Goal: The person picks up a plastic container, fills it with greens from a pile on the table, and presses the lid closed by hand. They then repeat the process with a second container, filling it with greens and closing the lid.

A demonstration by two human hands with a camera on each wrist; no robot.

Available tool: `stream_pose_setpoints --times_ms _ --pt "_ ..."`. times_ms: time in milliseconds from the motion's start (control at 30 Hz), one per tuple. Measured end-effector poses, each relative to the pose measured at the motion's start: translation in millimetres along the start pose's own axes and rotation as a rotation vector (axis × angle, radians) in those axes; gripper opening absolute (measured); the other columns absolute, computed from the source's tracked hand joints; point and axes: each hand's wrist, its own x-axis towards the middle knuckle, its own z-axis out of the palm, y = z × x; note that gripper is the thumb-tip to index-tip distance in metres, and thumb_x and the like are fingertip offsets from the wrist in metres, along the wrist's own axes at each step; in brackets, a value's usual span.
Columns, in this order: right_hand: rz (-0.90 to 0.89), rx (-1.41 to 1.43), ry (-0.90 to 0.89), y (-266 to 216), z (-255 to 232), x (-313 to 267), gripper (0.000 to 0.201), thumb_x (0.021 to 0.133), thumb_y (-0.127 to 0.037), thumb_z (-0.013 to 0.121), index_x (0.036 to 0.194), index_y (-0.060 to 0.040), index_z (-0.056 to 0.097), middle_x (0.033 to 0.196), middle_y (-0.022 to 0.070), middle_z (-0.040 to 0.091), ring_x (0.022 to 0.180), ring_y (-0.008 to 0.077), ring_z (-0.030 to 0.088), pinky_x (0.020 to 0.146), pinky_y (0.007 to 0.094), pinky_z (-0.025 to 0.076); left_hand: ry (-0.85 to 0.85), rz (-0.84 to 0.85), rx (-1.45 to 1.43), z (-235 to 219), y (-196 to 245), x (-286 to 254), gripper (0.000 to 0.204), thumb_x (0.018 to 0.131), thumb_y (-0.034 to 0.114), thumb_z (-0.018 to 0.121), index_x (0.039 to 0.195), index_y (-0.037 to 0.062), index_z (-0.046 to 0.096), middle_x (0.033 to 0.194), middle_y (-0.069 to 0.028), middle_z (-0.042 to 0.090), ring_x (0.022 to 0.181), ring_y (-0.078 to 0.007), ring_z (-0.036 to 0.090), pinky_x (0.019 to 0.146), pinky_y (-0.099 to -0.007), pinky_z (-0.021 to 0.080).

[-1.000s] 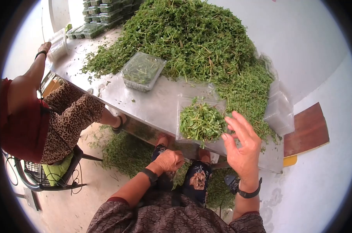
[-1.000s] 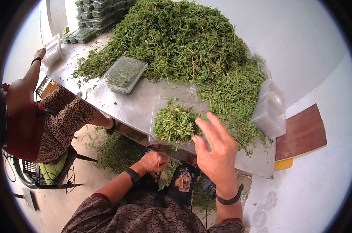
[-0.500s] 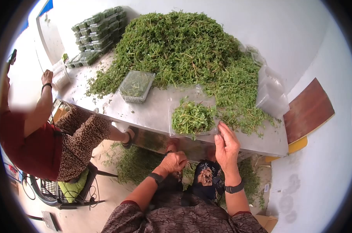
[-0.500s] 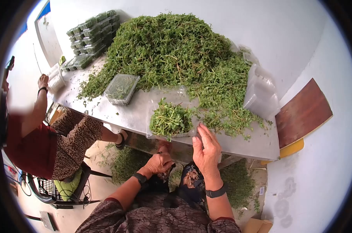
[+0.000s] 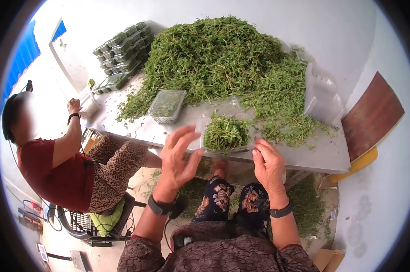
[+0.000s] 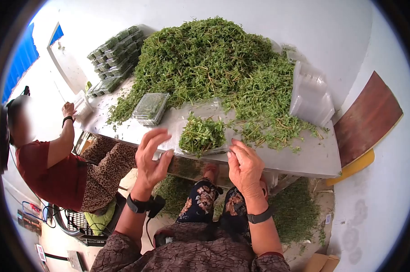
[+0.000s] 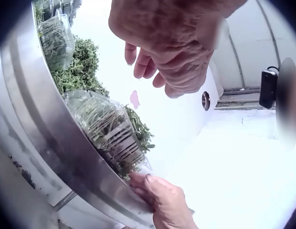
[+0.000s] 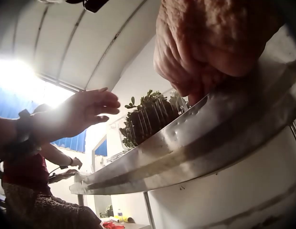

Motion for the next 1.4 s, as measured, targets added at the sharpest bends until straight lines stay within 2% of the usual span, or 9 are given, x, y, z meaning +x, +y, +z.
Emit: stream_pose_setpoints --times_ms 67,267,433,700,867,1033,1100,1233,1400 --pt "-0.035 -0.020 -0.002 1.0 -0.4 -0.2 0.012 0.081 -0.005 0.064 0.092 -0.0006 0.066 0.102 0.0136 0.068 0.088 0.0320 0.066 0.075 0.0370 0.054 -0.077 0.005 0.001 10.5 -2.4 14.7 0.047 0.081 0.019 0.068 0.124 0.0052 0.056 0.136 -0.0186 0.047 0.125 -0.0350 0.047 0.101 -0.0429 0.040" --pt "-0.046 -0.035 -0.044 -1.1 -4.6 1.9 0.011 0.078 -0.003 0.064 0.090 -0.0012 0.066 0.102 0.0130 0.068 0.088 0.0318 0.066 0.075 0.0372 0.054 -0.356 -0.021 0.042 37.8 -9.4 32.1 0.064 0.081 0.027 0.070 0.138 0.0107 0.045 0.150 -0.0143 0.031 0.134 -0.0365 0.035 0.108 -0.0469 0.032" --pt "-0.046 -0.024 -0.046 -3.9 -7.2 -3.0 0.011 0.077 -0.002 0.065 0.089 -0.0012 0.066 0.101 0.0129 0.068 0.087 0.0318 0.065 0.075 0.0375 0.053 -0.278 -0.008 -0.022 47.6 -2.8 21.4 0.030 0.079 0.001 0.063 0.109 0.0004 0.064 0.122 -0.0166 0.058 0.114 -0.0362 0.054 0.095 -0.0405 0.045" --pt "-0.072 -0.028 -0.045 -2.1 -6.5 -2.0 0.012 0.077 -0.002 0.065 0.089 -0.0010 0.065 0.100 0.0123 0.068 0.087 0.0320 0.065 0.077 0.0371 0.052 -0.221 -0.023 -0.051 54.3 -8.2 15.5 0.031 0.071 -0.008 0.052 0.099 -0.0025 0.064 0.114 -0.0185 0.059 0.103 -0.0379 0.056 0.089 -0.0420 0.047" --pt "0.269 0.239 -0.054 -5.1 -6.7 13.3 0.023 0.088 -0.010 0.061 0.108 0.0012 0.064 0.104 0.0202 0.066 0.091 0.0295 0.068 0.076 0.0372 0.053 -0.171 -0.060 -0.034 58.5 -6.3 18.0 0.032 0.071 -0.011 0.049 0.098 -0.0045 0.064 0.115 -0.0191 0.059 0.106 -0.0371 0.057 0.090 -0.0390 0.047" --pt "0.229 0.277 -0.150 -4.5 5.7 28.0 0.035 0.093 -0.020 0.057 0.120 0.0024 0.057 0.104 0.0233 0.066 0.094 0.0303 0.068 0.076 0.0356 0.052 -0.122 -0.090 -0.037 61.3 -4.1 17.2 0.031 0.071 -0.010 0.048 0.096 -0.0044 0.064 0.113 -0.0195 0.058 0.104 -0.0376 0.057 0.088 -0.0398 0.047" --pt "0.291 0.261 -0.187 -5.3 10.2 35.8 0.042 0.097 -0.023 0.053 0.127 0.0053 0.051 0.109 0.0166 0.065 0.099 0.0188 0.061 0.088 0.0289 0.046 -0.120 -0.097 -0.043 61.3 -3.9 17.8 0.030 0.071 -0.010 0.048 0.096 -0.0045 0.064 0.112 -0.0196 0.058 0.103 -0.0377 0.057 0.087 -0.0401 0.047" --pt "0.375 0.231 -0.216 3.4 23.8 50.0 0.044 0.098 -0.027 0.051 0.127 0.0057 0.052 0.111 0.0131 0.064 0.094 0.0154 0.059 0.084 0.0272 0.046 -0.119 -0.106 -0.049 63.5 -5.8 16.3 0.028 0.071 -0.009 0.050 0.094 -0.0044 0.065 0.110 -0.0198 0.059 0.102 -0.0376 0.057 0.087 -0.0403 0.048" --pt "0.515 0.723 -0.132 6.0 32.6 61.4 0.040 0.097 -0.025 0.053 0.124 0.0045 0.055 0.105 0.0042 0.063 0.090 0.0098 0.054 0.082 0.0238 0.042 -0.107 -0.113 -0.059 67.3 -10.4 14.5 0.028 0.071 -0.008 0.051 0.094 -0.0036 0.066 0.108 -0.0193 0.059 0.102 -0.0371 0.057 0.087 -0.0402 0.047"
